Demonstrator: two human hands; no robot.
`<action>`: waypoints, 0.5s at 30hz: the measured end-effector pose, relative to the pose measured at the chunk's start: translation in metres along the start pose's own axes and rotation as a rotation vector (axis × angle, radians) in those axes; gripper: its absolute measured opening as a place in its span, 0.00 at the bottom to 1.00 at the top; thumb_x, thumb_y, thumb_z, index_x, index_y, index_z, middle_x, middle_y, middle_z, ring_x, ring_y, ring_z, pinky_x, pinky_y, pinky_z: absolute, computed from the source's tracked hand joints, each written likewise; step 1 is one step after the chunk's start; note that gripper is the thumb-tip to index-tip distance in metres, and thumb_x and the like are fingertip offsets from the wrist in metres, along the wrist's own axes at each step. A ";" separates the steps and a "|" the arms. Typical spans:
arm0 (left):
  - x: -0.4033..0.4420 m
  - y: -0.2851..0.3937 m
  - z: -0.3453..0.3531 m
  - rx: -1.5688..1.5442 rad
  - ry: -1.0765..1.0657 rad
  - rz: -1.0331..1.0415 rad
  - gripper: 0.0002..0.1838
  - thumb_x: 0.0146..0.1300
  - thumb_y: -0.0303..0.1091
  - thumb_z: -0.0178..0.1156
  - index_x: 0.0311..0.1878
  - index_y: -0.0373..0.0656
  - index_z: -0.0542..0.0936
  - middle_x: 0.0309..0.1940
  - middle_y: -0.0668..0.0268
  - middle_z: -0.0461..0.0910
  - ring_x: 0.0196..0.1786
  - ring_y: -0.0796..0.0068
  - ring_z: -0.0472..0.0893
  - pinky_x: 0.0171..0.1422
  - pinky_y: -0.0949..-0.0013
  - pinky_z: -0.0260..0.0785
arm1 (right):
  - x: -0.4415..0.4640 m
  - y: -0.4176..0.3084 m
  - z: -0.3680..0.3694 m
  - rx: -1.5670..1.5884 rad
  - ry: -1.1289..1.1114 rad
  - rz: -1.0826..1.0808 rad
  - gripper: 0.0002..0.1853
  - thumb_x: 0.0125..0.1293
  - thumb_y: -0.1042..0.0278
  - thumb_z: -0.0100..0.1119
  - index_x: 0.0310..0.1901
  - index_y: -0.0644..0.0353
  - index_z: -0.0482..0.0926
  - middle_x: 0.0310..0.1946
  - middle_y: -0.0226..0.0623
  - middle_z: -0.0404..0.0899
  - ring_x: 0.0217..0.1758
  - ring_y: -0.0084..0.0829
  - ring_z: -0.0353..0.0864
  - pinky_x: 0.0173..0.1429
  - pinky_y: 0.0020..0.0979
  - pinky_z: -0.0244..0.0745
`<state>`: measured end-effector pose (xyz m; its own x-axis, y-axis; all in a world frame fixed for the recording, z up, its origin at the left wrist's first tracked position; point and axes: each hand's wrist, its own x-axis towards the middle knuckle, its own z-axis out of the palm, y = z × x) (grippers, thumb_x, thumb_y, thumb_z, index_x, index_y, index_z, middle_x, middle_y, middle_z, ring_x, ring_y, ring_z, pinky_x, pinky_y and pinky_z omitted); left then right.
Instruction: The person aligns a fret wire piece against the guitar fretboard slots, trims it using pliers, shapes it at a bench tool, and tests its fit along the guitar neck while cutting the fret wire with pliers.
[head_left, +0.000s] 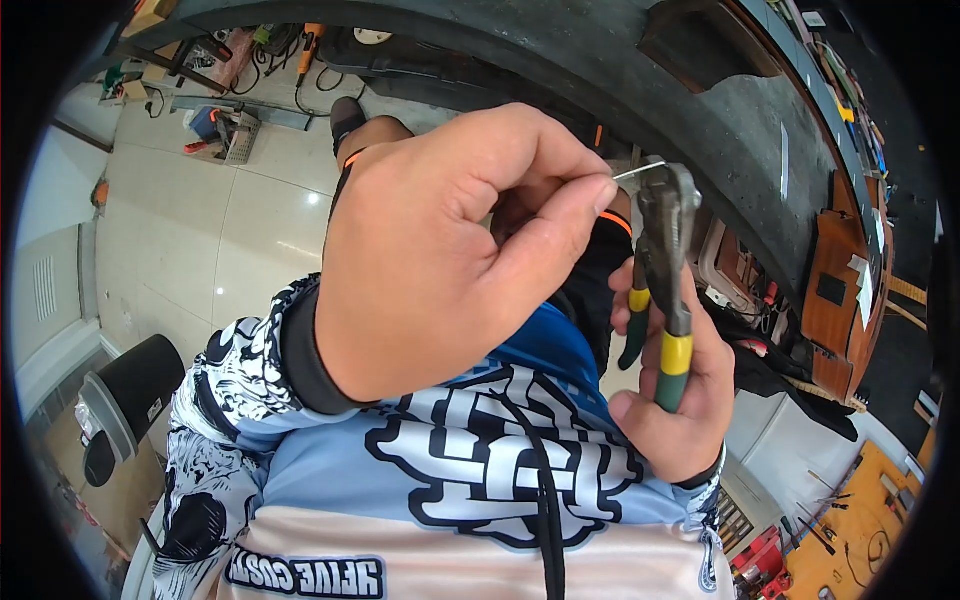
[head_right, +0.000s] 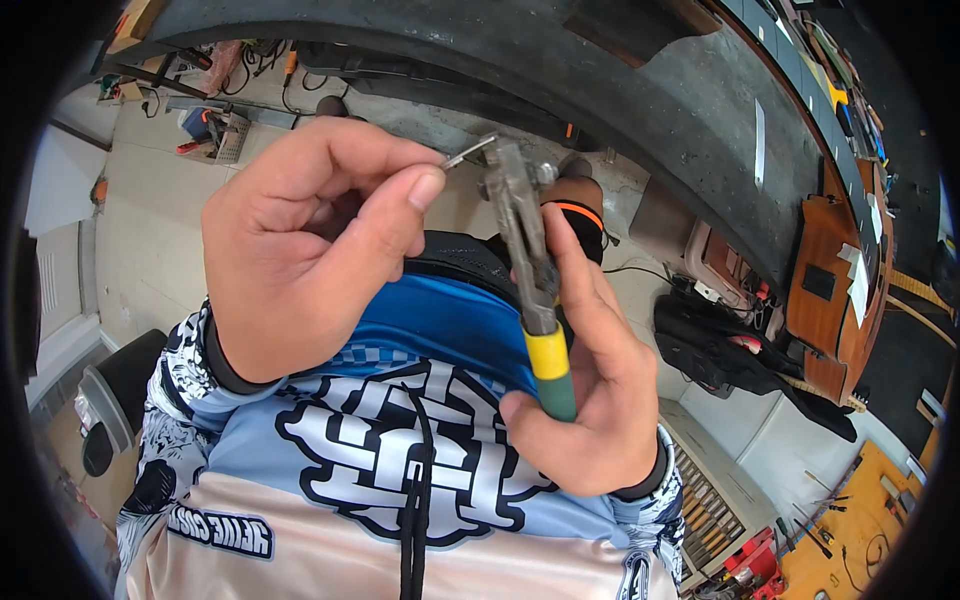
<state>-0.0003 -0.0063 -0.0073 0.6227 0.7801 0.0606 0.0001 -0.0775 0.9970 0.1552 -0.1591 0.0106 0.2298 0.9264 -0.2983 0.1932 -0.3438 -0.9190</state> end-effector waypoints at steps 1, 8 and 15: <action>0.000 0.001 0.000 0.051 0.014 -0.014 0.05 0.67 0.24 0.62 0.44 0.34 0.81 0.28 0.69 0.81 0.27 0.88 0.77 0.29 0.85 0.66 | -0.002 0.006 0.003 0.141 0.039 -0.016 0.51 0.41 0.74 0.62 0.73 0.72 0.57 0.61 0.45 0.71 0.56 0.30 0.71 0.64 0.29 0.62; 0.001 0.003 0.000 -0.015 0.047 -0.020 0.06 0.67 0.24 0.62 0.44 0.33 0.80 0.27 0.69 0.81 0.26 0.88 0.77 0.28 0.84 0.67 | -0.003 0.005 0.001 0.160 0.060 0.006 0.50 0.47 0.62 0.72 0.72 0.70 0.60 0.61 0.45 0.72 0.54 0.30 0.72 0.62 0.32 0.65; -0.001 0.003 0.000 -0.013 0.035 -0.007 0.05 0.67 0.25 0.62 0.44 0.34 0.81 0.26 0.70 0.80 0.26 0.89 0.76 0.27 0.85 0.64 | -0.005 0.007 0.001 0.142 0.006 -0.033 0.49 0.48 0.62 0.71 0.72 0.71 0.60 0.61 0.46 0.71 0.54 0.29 0.71 0.63 0.33 0.65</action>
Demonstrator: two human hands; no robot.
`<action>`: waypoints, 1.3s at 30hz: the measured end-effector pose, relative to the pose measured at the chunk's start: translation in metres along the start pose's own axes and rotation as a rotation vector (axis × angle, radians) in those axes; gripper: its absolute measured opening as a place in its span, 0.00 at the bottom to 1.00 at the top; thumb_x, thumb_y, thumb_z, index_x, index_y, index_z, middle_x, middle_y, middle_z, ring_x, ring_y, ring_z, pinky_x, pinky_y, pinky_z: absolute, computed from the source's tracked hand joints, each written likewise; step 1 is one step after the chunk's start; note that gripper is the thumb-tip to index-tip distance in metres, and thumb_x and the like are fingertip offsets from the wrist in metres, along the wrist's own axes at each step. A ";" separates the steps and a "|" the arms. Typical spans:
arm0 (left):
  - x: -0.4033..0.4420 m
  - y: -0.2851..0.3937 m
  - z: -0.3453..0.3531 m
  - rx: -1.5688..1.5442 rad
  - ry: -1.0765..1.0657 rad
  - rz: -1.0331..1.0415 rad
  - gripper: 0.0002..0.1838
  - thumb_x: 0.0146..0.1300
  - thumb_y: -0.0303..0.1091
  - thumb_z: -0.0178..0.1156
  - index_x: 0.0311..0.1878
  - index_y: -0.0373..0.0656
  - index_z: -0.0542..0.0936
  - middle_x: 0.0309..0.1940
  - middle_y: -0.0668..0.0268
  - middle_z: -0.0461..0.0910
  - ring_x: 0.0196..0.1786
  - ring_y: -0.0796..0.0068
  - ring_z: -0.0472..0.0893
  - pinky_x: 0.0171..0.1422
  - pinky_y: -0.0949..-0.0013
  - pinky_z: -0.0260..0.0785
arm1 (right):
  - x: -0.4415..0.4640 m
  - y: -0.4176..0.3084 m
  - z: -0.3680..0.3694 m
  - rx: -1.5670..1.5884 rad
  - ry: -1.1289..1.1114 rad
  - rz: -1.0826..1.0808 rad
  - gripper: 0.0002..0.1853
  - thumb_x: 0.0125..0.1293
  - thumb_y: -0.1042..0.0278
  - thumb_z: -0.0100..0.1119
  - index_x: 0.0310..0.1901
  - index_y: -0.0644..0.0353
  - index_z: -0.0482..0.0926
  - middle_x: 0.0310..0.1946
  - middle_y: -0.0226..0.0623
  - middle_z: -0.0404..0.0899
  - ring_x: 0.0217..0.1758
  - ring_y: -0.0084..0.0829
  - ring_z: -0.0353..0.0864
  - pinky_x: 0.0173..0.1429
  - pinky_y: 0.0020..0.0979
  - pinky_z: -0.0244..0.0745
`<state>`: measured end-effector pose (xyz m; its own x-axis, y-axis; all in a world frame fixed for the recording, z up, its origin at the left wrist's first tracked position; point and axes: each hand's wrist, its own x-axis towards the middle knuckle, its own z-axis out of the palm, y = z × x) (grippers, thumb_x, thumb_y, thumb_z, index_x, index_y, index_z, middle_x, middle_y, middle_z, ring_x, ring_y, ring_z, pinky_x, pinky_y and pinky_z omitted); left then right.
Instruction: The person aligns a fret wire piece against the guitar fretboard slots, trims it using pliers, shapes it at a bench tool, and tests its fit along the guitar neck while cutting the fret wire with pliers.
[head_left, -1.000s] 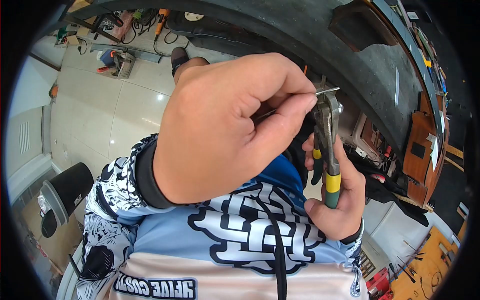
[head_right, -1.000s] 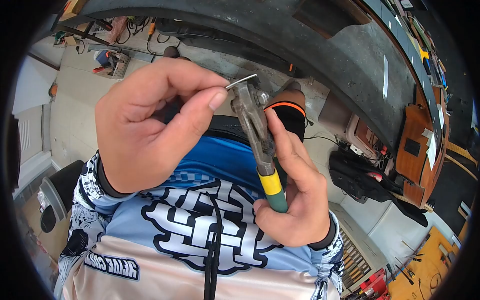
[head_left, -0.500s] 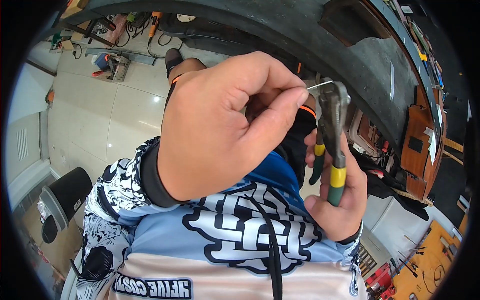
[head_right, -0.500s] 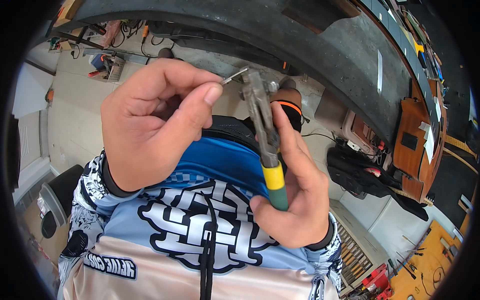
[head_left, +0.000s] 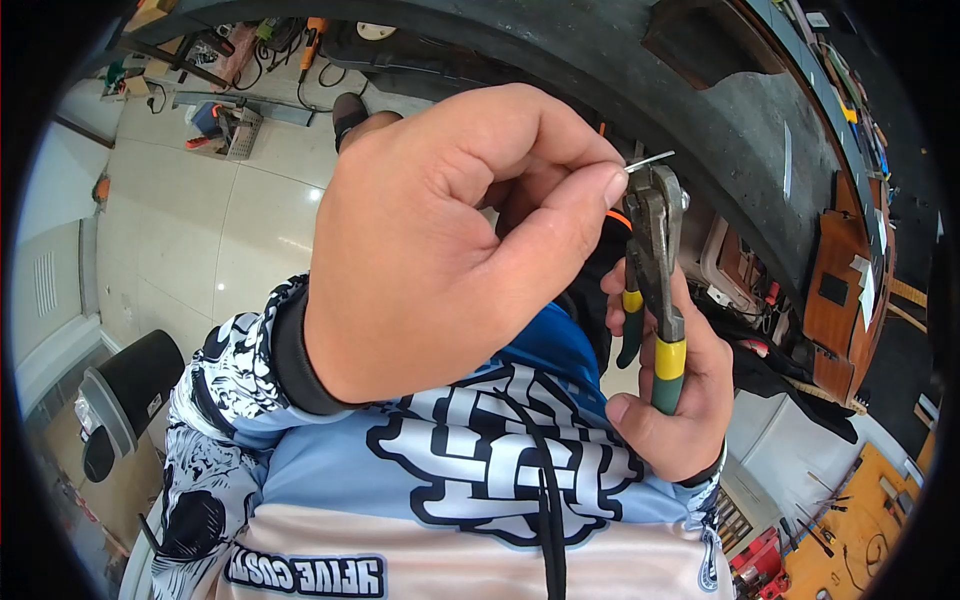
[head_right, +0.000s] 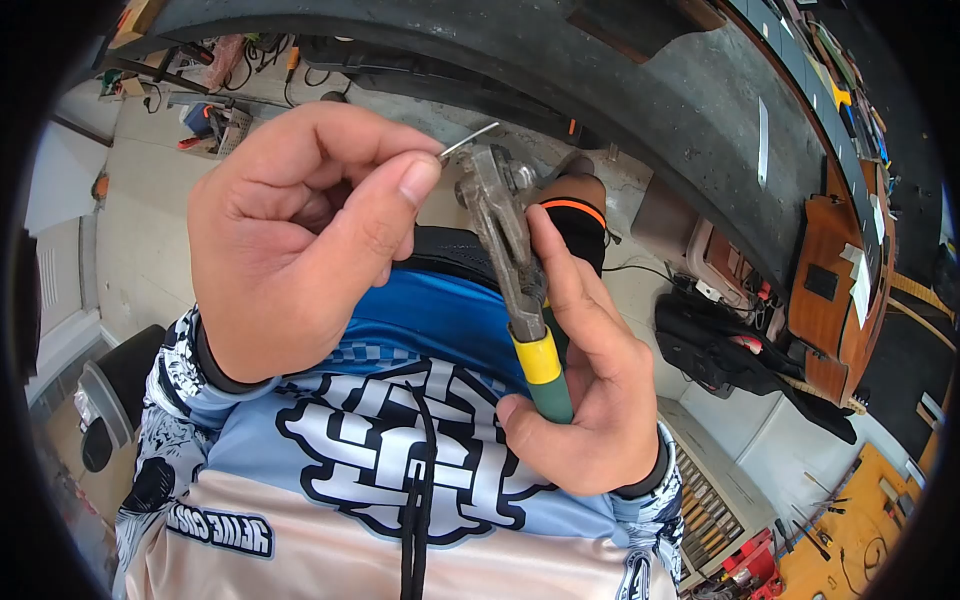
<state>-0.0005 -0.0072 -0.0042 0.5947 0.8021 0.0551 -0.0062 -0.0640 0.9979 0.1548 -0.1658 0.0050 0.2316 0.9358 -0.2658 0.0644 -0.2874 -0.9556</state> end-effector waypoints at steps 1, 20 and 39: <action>0.000 0.001 -0.001 -0.001 -0.011 -0.019 0.05 0.68 0.25 0.62 0.44 0.35 0.81 0.26 0.70 0.80 0.26 0.90 0.75 0.27 0.85 0.63 | 0.001 0.000 0.000 0.000 -0.002 0.001 0.49 0.48 0.62 0.71 0.72 0.71 0.60 0.61 0.46 0.71 0.54 0.29 0.71 0.63 0.33 0.65; 0.000 -0.003 -0.006 -0.047 -0.070 -0.033 0.06 0.67 0.21 0.61 0.45 0.32 0.80 0.27 0.72 0.79 0.27 0.92 0.71 0.30 0.84 0.60 | 0.002 0.004 -0.001 -0.021 -0.065 -0.028 0.49 0.45 0.67 0.70 0.72 0.70 0.61 0.61 0.46 0.73 0.54 0.30 0.73 0.61 0.33 0.66; -0.003 0.005 -0.004 -0.018 -0.025 -0.039 0.05 0.66 0.21 0.61 0.44 0.32 0.80 0.27 0.72 0.79 0.27 0.92 0.73 0.29 0.85 0.61 | -0.001 0.006 -0.003 -0.032 -0.031 -0.029 0.49 0.46 0.66 0.69 0.73 0.70 0.60 0.62 0.46 0.71 0.57 0.30 0.70 0.66 0.32 0.62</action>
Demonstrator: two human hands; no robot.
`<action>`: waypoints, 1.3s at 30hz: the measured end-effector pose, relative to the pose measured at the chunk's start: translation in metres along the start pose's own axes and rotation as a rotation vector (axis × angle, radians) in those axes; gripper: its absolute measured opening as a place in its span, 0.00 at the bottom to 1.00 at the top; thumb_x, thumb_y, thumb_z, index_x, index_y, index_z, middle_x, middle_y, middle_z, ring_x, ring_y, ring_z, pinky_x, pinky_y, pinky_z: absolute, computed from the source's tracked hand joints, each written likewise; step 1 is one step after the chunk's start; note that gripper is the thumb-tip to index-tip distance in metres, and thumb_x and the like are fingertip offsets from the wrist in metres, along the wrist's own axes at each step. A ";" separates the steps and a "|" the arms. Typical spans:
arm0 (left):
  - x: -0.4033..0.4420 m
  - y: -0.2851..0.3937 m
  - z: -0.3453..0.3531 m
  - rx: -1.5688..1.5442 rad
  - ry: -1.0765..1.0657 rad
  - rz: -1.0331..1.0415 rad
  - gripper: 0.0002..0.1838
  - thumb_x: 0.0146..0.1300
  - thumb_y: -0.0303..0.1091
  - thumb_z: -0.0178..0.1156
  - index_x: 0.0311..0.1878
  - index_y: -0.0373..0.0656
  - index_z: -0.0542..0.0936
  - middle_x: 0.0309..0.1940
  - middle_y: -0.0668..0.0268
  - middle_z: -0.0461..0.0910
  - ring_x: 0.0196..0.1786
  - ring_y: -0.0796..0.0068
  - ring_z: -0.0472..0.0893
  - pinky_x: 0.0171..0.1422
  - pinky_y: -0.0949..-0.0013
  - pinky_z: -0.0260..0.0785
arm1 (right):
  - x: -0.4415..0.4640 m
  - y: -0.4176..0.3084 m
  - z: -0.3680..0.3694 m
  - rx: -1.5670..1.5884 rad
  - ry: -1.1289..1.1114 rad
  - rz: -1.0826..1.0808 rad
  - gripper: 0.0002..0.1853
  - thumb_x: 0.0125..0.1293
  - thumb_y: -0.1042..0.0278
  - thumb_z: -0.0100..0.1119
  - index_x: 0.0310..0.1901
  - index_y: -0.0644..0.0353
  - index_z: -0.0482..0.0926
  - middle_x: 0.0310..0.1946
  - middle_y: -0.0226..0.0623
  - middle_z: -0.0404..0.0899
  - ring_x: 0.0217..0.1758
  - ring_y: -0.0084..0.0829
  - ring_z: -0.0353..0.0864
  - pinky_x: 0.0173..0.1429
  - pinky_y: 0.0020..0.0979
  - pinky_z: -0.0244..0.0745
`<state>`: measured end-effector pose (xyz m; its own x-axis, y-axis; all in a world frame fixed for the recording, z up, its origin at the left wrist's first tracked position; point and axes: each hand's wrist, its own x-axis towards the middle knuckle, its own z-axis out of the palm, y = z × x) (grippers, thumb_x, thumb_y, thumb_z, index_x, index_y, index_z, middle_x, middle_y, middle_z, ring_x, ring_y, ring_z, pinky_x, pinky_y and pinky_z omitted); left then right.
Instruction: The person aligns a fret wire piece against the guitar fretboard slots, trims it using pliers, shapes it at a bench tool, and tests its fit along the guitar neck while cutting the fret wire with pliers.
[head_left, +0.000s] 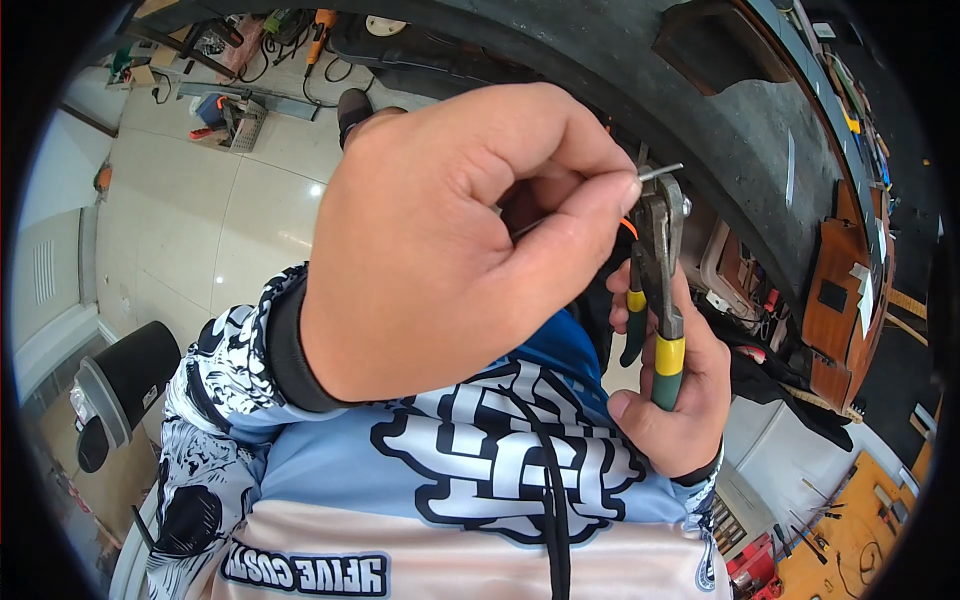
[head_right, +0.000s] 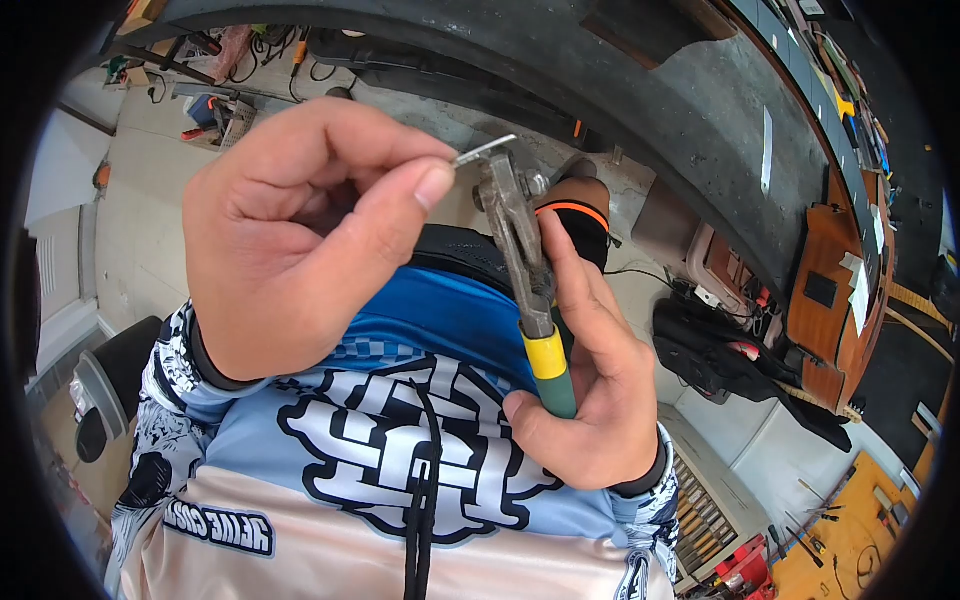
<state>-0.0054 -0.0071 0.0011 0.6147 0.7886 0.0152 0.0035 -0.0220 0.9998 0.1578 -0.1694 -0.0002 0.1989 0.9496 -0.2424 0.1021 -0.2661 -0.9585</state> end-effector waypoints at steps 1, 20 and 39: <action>0.001 -0.002 0.000 -0.022 -0.018 0.004 0.05 0.66 0.21 0.62 0.44 0.32 0.80 0.27 0.72 0.79 0.27 0.92 0.72 0.29 0.85 0.61 | -0.001 0.001 0.000 0.000 -0.001 -0.001 0.49 0.46 0.66 0.69 0.73 0.70 0.60 0.62 0.46 0.71 0.57 0.30 0.70 0.66 0.32 0.62; 0.002 -0.002 -0.005 -0.008 -0.078 0.017 0.04 0.65 0.20 0.61 0.43 0.32 0.81 0.30 0.72 0.80 0.29 0.92 0.72 0.31 0.85 0.60 | -0.003 0.002 0.005 0.167 0.010 0.026 0.48 0.48 0.59 0.77 0.69 0.69 0.65 0.60 0.48 0.71 0.58 0.34 0.69 0.60 0.35 0.64; 0.000 -0.004 -0.002 0.022 -0.069 0.049 0.04 0.65 0.19 0.61 0.42 0.32 0.81 0.29 0.73 0.78 0.29 0.92 0.71 0.31 0.85 0.60 | -0.007 0.003 0.008 0.130 0.031 0.014 0.46 0.48 0.62 0.75 0.69 0.70 0.65 0.59 0.45 0.72 0.52 0.31 0.71 0.56 0.33 0.66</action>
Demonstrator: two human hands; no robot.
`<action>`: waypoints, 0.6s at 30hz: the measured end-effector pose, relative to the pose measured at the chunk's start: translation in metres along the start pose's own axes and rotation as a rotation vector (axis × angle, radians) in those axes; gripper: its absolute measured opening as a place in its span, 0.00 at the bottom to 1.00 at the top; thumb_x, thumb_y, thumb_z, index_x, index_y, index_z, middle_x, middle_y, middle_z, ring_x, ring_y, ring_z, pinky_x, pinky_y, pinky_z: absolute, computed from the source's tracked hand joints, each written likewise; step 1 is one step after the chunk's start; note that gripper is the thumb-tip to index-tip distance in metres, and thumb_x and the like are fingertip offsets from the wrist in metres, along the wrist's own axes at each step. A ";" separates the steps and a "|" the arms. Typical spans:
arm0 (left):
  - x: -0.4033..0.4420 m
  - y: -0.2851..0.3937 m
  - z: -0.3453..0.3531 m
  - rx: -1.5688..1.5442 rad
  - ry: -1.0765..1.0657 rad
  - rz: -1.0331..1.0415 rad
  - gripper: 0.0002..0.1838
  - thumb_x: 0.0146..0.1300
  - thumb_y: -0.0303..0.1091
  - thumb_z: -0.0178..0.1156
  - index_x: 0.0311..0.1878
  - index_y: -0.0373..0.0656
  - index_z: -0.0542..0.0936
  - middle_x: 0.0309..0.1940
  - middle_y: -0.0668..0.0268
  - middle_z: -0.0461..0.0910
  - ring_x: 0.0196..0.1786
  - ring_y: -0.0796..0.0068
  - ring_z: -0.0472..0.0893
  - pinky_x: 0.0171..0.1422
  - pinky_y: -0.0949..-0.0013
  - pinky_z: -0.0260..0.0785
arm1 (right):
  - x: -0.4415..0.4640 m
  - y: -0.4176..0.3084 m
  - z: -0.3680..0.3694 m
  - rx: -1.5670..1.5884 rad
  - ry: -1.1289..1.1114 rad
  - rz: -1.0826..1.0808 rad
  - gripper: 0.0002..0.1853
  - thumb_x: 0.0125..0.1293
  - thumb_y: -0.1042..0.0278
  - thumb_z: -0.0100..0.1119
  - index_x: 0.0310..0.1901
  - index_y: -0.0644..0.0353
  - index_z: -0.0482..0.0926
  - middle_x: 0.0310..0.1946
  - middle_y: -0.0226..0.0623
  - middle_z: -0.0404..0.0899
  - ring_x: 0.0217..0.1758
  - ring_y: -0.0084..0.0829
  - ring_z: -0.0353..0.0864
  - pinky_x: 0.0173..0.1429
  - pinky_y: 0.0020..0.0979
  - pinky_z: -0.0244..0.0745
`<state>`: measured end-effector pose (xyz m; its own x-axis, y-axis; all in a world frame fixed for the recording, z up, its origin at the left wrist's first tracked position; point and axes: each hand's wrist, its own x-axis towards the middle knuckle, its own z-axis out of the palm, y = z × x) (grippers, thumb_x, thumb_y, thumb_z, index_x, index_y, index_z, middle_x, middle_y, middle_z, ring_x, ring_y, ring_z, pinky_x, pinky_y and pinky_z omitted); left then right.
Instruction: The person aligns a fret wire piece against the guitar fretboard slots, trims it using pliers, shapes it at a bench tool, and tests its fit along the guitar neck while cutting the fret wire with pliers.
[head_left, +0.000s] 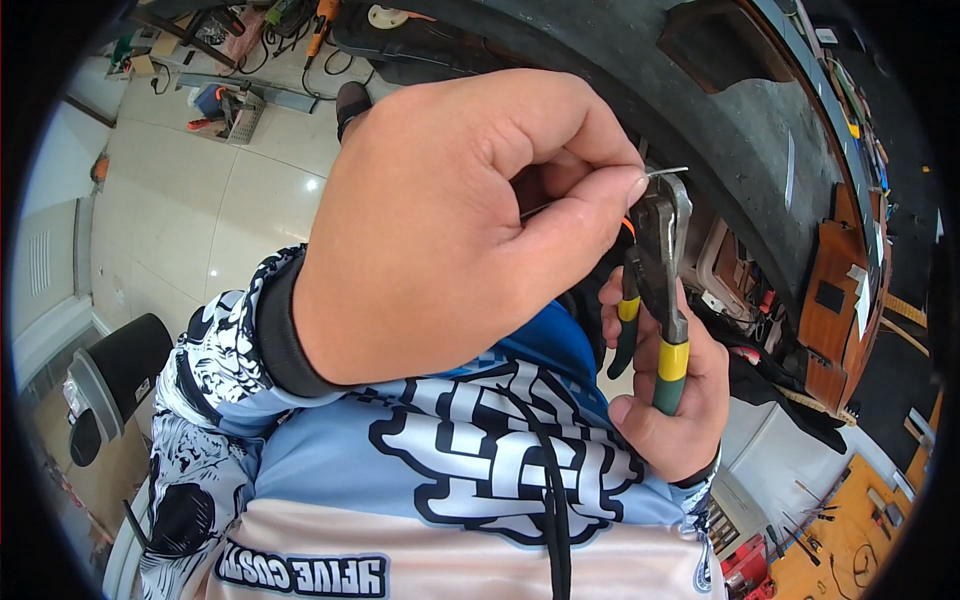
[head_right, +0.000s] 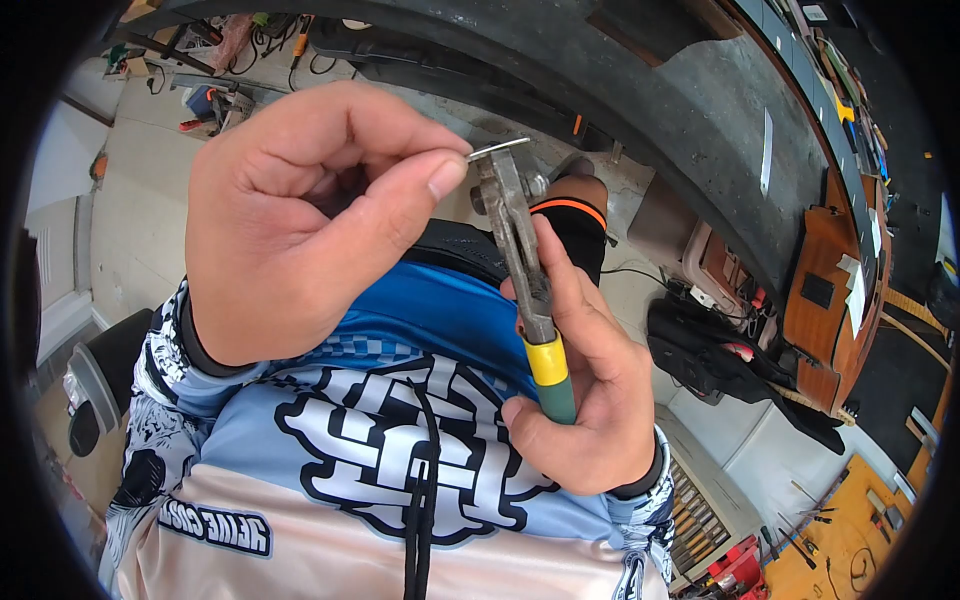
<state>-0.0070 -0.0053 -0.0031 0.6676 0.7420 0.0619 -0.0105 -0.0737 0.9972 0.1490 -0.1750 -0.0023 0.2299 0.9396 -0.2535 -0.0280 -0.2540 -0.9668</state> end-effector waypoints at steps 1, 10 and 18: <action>0.000 0.000 0.000 0.004 0.000 0.008 0.04 0.65 0.19 0.61 0.42 0.32 0.81 0.28 0.73 0.78 0.29 0.92 0.71 0.31 0.85 0.60 | 0.000 0.001 -0.001 0.000 0.000 0.000 0.46 0.48 0.62 0.75 0.69 0.70 0.65 0.59 0.45 0.72 0.52 0.31 0.71 0.56 0.33 0.66; 0.000 -0.006 -0.004 0.078 -0.033 0.056 0.04 0.66 0.19 0.61 0.43 0.33 0.81 0.28 0.75 0.77 0.29 0.93 0.70 0.31 0.85 0.59 | -0.001 -0.005 -0.002 -0.123 0.003 0.038 0.43 0.45 0.70 0.63 0.68 0.71 0.65 0.57 0.41 0.73 0.49 0.26 0.71 0.55 0.28 0.66; 0.002 -0.012 -0.008 0.132 -0.080 0.072 0.04 0.66 0.19 0.61 0.42 0.34 0.81 0.27 0.75 0.76 0.29 0.92 0.69 0.31 0.84 0.59 | 0.008 -0.019 0.005 -0.171 0.006 0.111 0.39 0.42 0.74 0.59 0.63 0.71 0.71 0.53 0.38 0.73 0.46 0.25 0.70 0.53 0.26 0.66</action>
<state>-0.0110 0.0025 -0.0148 0.7257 0.6766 0.1247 0.0339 -0.2161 0.9758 0.1466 -0.1618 0.0137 0.2402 0.9024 -0.3578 0.1121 -0.3920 -0.9131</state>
